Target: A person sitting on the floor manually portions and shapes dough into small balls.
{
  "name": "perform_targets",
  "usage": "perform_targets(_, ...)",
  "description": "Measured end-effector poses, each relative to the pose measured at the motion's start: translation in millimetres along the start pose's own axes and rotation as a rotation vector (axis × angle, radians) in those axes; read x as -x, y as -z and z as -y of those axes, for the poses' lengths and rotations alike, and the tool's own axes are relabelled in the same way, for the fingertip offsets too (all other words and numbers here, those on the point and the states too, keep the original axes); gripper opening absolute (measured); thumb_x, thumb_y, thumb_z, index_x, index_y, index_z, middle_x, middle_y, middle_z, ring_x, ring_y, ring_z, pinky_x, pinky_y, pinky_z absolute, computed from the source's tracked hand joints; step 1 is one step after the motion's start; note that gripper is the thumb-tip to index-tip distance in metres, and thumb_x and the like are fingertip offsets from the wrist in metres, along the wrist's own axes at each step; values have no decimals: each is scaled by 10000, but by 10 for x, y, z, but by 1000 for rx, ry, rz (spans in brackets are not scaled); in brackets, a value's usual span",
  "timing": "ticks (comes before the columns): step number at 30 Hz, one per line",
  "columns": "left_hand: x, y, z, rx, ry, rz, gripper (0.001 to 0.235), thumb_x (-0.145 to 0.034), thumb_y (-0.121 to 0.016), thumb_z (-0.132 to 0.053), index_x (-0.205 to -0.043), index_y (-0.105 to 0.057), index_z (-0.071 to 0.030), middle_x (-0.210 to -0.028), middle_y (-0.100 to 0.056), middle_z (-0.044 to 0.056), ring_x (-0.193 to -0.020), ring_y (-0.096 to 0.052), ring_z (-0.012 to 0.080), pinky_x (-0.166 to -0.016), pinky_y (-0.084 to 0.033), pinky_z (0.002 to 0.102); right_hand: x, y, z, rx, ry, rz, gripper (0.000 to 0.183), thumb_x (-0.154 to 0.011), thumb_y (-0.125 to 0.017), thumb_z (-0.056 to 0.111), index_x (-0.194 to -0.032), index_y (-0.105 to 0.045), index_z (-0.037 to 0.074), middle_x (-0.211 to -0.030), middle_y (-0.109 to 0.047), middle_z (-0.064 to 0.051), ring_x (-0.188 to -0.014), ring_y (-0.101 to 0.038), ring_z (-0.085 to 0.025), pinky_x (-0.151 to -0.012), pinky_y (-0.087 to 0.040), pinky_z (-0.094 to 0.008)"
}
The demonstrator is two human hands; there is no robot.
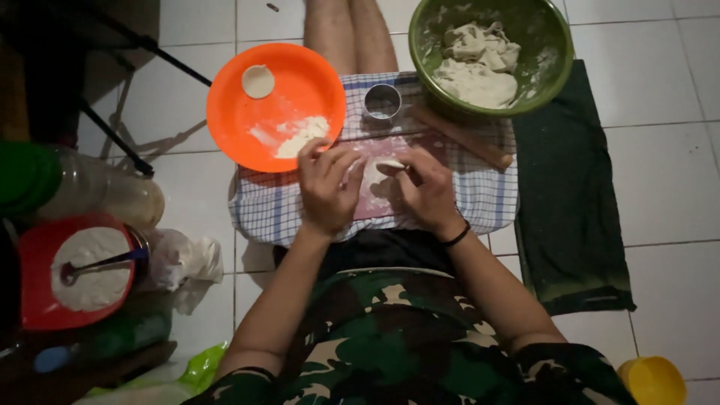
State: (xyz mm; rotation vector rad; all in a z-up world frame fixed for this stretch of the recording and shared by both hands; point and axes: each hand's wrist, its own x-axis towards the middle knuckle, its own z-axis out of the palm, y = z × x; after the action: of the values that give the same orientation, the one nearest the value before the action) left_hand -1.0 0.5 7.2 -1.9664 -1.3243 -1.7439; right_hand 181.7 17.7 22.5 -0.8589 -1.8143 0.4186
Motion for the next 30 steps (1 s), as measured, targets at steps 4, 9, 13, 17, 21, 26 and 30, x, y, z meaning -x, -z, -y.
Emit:
perform_targets(4,10,97,139,-391,61,38,177,-964,-736,-303,-1055,-776,-157,-1096,-686,60,-1271,-445,480,-1055,-388,576,45,-36,-106,36,9,28,256,-787,-810,-95,-981,-758,63,-857,-748,-133,-787,-711,-375,-729,-579,-434)
perform_targets(9,-24,230,145,-468,245,339,574,-945,-709,-514,-1141,-754,24,-1143,-737,191,-1372,-355,567,-1052,-365,637,74,-24,-117,-6,-26,57,238,-776,-775,-105,-972,-744,26,-879,-751,-175,-859,-715,-428,-798,-571,-469)
perform_targets(13,70,181,257,-493,244,346,504,-977,-678,-481,-1105,-776,-4,-1113,-757,160,-1373,-404,513,-1054,-382,587,85,-6,-189,15,-39,80,235,-790,-802,-68,-982,-750,56,-858,-748,-140,-802,-710,-386,-765,-571,-436)
perform_targets(17,153,157,321,-502,236,327,479,-952,-696,-481,-1094,-771,-30,-1098,-750,137,-1394,-413,475,-1077,-393,558,106,-21,-191,55,3,58,279,-755,-822,-82,-987,-750,55,-871,-745,-153,-827,-714,-409,-772,-571,-455)
perform_targets(21,151,107,288,-476,248,315,571,-949,-684,-535,-1163,-741,-9,-1148,-730,154,-1418,-367,499,-1083,-400,569,28,-44,-54,9,-119,9,176,-848,-827,21,-971,-783,139,-768,-712,-55,-636,-663,-227,-677,-552,-321)
perform_targets(26,-93,145,44,-162,362,209,540,-990,-690,-424,-1340,-646,-17,-1300,-656,160,-1452,-307,500,-1101,-386,590,-8,-2,-45,-37,-247,-9,105,-884,-817,60,-951,-780,132,-774,-729,-75,-702,-721,-258,-692,-560,-350)
perform_targets(30,-167,37,-175,858,941,253,487,-1091,-465,-407,-1467,-538,-106,-1361,-659,92,-1246,-629,208,-855,-589,279,-104,23,115,-89,-274,15,64,-940,-773,92,-984,-782,137,-803,-753,-60,-757,-747,-231,-735,-569,-352)
